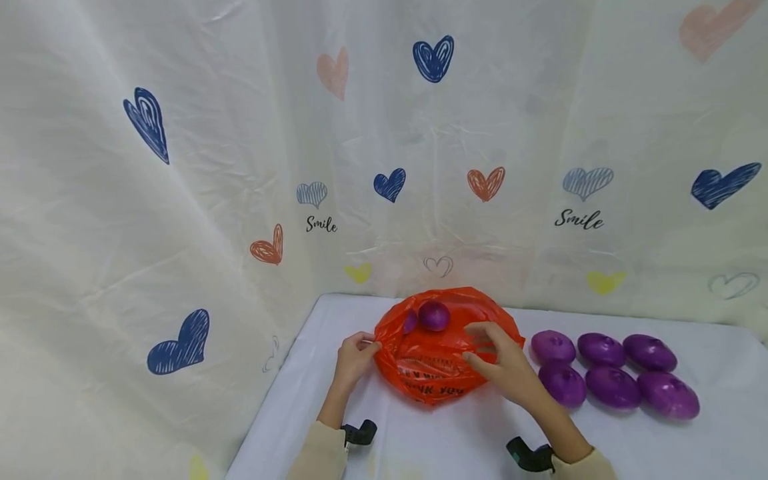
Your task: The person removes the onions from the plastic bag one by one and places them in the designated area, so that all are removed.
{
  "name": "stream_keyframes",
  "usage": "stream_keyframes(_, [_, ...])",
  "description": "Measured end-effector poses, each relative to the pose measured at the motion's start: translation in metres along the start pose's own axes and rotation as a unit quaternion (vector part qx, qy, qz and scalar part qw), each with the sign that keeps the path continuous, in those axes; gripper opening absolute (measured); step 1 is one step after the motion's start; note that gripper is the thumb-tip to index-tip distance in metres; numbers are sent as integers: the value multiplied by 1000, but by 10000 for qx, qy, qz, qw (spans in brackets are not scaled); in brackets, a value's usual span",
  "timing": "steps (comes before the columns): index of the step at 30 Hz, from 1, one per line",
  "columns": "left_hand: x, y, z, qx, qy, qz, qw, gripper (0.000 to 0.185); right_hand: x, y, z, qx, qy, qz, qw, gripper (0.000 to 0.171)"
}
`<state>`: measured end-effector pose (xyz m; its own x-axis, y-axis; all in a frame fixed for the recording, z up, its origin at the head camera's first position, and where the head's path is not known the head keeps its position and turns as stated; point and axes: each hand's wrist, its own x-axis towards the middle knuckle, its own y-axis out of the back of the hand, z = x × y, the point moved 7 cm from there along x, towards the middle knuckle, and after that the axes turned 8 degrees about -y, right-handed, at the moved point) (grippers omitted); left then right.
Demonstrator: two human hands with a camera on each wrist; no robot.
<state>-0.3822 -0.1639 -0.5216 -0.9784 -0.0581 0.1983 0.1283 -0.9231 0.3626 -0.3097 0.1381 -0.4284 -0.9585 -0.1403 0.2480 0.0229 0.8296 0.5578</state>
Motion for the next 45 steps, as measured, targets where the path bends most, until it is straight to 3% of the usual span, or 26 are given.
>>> stream_keyframes(13, [3, 2, 3, -10, 0, 33, 10000, 17, 57, -60, 27, 8, -1005, -374, 9942, 60])
stream_keyframes(18, [2, 1, 1, -50, 32, 2, 10000, 17, 72, -72, 41, -1, -1392, -277, 9899, 63])
stream_keyframes(26, [0, 0, -1, -122, 93, -76, 9999, 17, 90, -83, 59, 176, -2309, 76, 9728, 74])
stream_keyframes(32, [-1, 0, -3, -117, 178, -56, 9998, 16, 103, -93, 72, 211, -2549, 226, 9665, 81])
stream_keyframes(45, [0, 2, 0, -150, 73, -48, 9998, 16, 119, -102, 91, 15, -2503, 400, 9673, 78])
